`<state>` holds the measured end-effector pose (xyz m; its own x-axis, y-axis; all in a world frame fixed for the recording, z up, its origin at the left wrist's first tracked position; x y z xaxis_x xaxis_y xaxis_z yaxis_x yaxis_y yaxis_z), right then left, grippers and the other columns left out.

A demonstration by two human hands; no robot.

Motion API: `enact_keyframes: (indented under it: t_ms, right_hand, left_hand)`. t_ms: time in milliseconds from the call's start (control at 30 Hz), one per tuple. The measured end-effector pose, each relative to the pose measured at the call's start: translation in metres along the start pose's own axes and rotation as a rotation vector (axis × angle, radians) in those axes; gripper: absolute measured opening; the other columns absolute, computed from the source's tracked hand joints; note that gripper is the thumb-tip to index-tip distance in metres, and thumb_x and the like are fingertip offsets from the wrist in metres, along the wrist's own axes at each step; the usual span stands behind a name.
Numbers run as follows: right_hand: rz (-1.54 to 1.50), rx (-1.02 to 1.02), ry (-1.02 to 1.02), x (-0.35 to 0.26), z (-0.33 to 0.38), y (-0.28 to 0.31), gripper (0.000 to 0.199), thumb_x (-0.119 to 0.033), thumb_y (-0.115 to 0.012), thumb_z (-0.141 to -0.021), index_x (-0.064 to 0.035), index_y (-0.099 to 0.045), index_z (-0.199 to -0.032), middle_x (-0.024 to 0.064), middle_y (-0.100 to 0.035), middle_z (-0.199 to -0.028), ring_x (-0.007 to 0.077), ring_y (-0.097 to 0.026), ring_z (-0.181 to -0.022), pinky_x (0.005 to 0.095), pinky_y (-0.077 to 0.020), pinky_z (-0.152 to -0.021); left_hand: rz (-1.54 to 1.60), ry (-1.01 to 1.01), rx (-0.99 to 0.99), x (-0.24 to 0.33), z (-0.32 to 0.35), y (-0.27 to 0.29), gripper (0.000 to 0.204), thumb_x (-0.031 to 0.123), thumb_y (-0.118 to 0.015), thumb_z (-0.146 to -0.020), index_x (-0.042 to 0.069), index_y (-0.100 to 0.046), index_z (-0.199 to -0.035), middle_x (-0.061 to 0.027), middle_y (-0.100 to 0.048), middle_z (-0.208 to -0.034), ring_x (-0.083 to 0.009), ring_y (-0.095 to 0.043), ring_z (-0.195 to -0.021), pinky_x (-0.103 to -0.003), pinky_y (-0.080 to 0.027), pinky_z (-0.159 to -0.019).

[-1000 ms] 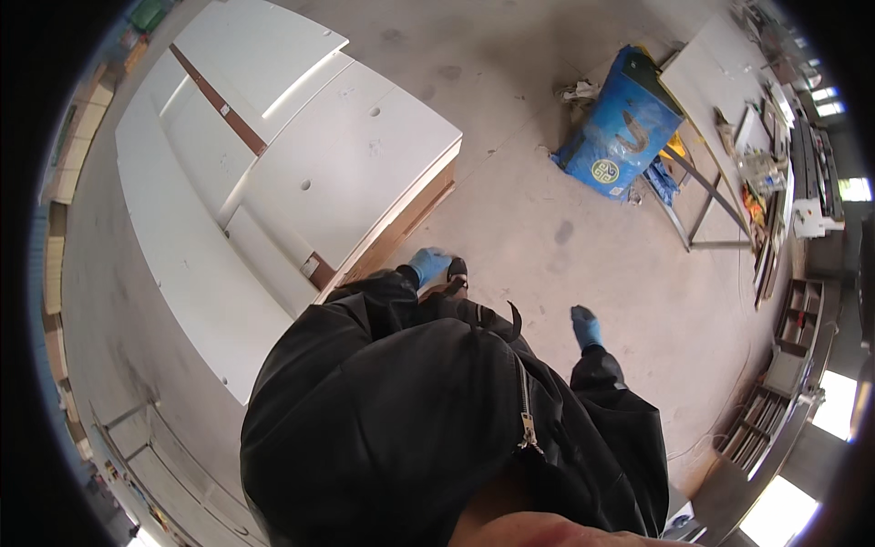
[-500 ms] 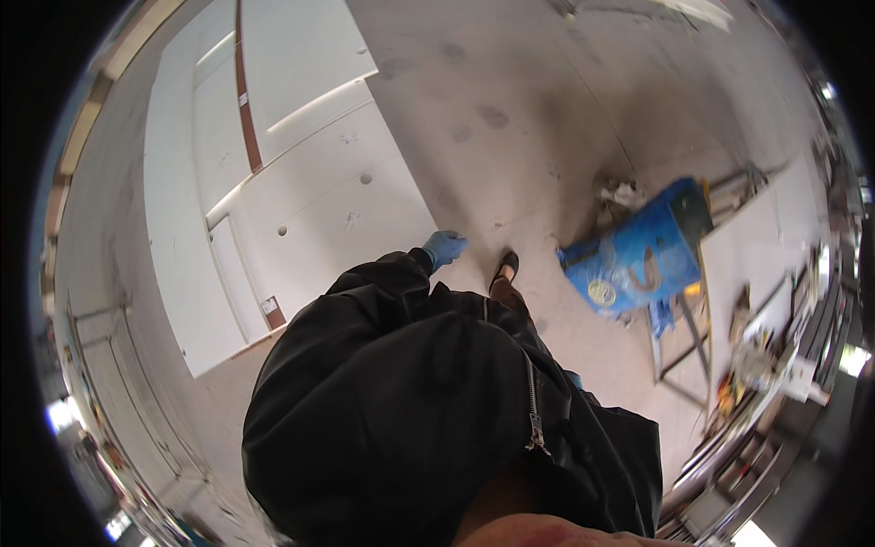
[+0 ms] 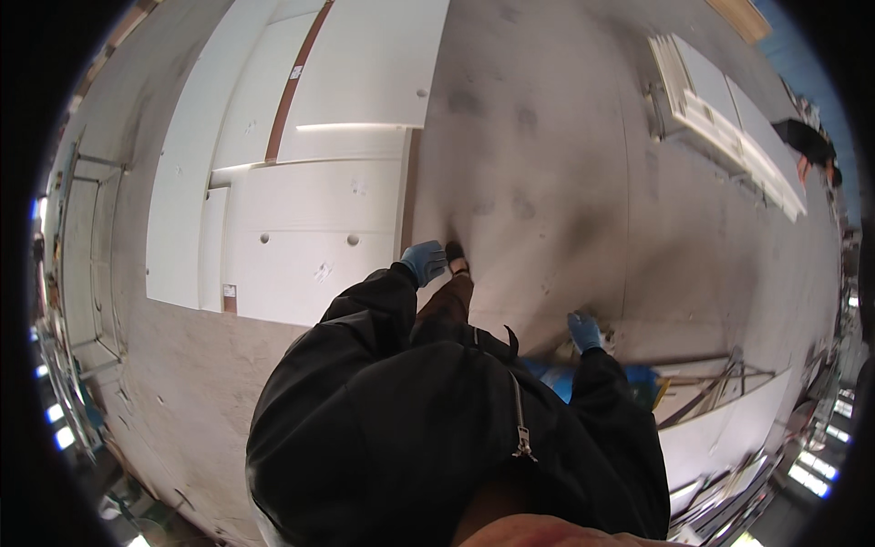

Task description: The person repeatedly picks up large white panels from the floor, flips them, and places them onto a growing stack. They handle each panel one at a time, adjusting orientation and alignment before stacking. The process continues throughout the clip with multiple panels being moved and stacked.

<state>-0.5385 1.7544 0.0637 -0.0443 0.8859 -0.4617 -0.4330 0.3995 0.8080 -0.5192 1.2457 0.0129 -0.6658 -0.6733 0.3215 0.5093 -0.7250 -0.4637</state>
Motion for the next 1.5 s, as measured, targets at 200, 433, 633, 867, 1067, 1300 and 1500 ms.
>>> enact_keyframes:
  t_ms: [200,433,633,867,1067,1300,1500]
  right_hand:
    - [-0.123,-0.243,0.005,-0.058,-0.146,0.023,0.036,-0.036,-0.064,-0.093,-0.007,-0.071,-0.113,0.0199,-0.072,-0.11,0.0375,-0.066,-0.106,0.0428,-0.0519,-0.093]
    - [-0.144,-0.45,-0.283,-0.045,-0.315,0.041,0.047,-0.044,-0.059,-0.094,-0.004,-0.073,-0.113,0.0197,-0.072,-0.111,0.0379,-0.066,-0.105,0.0416,-0.0499,-0.092]
    - [0.094,-0.708,-0.327,-0.074,-0.538,0.09,0.058,-0.05,-0.057,-0.095,0.0015,-0.07,-0.118,0.021,-0.072,-0.115,0.0354,-0.065,-0.113,0.0443,-0.0484,-0.097]
    - [0.41,-0.552,0.289,-0.25,-0.807,0.176,0.047,-0.046,-0.055,-0.092,-0.0052,-0.073,-0.106,0.0218,-0.071,-0.11,0.0428,-0.067,-0.103,0.0462,-0.052,-0.089]
    - [0.632,-0.491,0.474,-0.417,-0.956,0.178,0.039,-0.039,-0.056,-0.089,-0.0047,-0.07,-0.1,0.0279,-0.068,-0.097,0.0438,-0.068,-0.094,0.0478,-0.0531,-0.084]
    - [0.598,-0.685,0.635,-0.564,-0.999,0.151,0.051,-0.045,-0.062,-0.09,-0.005,-0.069,-0.121,0.0189,-0.073,-0.111,0.0363,-0.069,-0.103,0.0421,-0.053,-0.092]
    - [0.571,-0.773,0.727,-0.68,-1.037,0.116,0.051,-0.042,-0.061,-0.093,-0.0031,-0.066,-0.126,0.0207,-0.071,-0.119,0.0348,-0.067,-0.113,0.0392,-0.0513,-0.099]
  left_hand:
    - [-0.286,-0.166,-0.068,0.1,-0.103,-0.023,0.038,0.039,-0.05,-0.103,0.014,-0.058,-0.13,-0.0074,-0.059,-0.14,-0.0301,-0.055,-0.126,-0.047,-0.044,-0.107]
    - [0.282,-0.042,0.155,0.203,-0.146,-0.048,0.027,0.04,-0.05,-0.102,0.015,-0.06,-0.106,-0.0044,-0.063,-0.106,-0.0284,-0.058,-0.102,-0.044,-0.048,-0.092]
    - [0.834,0.031,0.353,0.248,-0.182,-0.045,0.033,0.045,-0.053,-0.098,0.015,-0.046,-0.087,-0.0031,-0.042,-0.074,-0.0262,-0.047,-0.074,-0.044,-0.042,-0.072]
    - [1.302,-0.137,0.584,0.293,-0.214,-0.089,0.098,0.064,-0.066,-0.088,0.015,-0.019,-0.158,-0.0146,-0.025,-0.162,-0.0379,-0.029,-0.148,-0.054,-0.029,-0.117]
    - [1.675,-0.316,0.587,0.325,-0.234,-0.126,0.102,0.059,-0.066,-0.091,0.01,-0.011,-0.162,-0.013,-0.015,-0.169,-0.037,-0.022,-0.153,-0.05,-0.026,-0.123]
    - [2.023,-0.3,0.467,0.385,-0.266,-0.137,0.1,0.074,-0.053,-0.09,0.014,-0.016,-0.161,-0.0107,-0.021,-0.167,-0.0324,-0.026,-0.153,-0.056,-0.032,-0.118]
    - [2.129,-0.349,0.494,0.482,-0.273,-0.162,0.101,0.085,-0.037,-0.088,0.017,-0.017,-0.16,-0.0119,-0.019,-0.168,-0.0364,-0.024,-0.152,-0.06,-0.031,-0.116]
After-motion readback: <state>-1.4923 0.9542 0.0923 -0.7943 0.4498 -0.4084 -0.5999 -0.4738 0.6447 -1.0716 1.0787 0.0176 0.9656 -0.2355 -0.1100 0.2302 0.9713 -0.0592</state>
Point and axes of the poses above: each hand's wrist, its own z-axis away from the middle knuckle, its own y-axis out of the back of the hand, x = y × z, the point moved 1 cm from there along -z, towards the middle knuckle
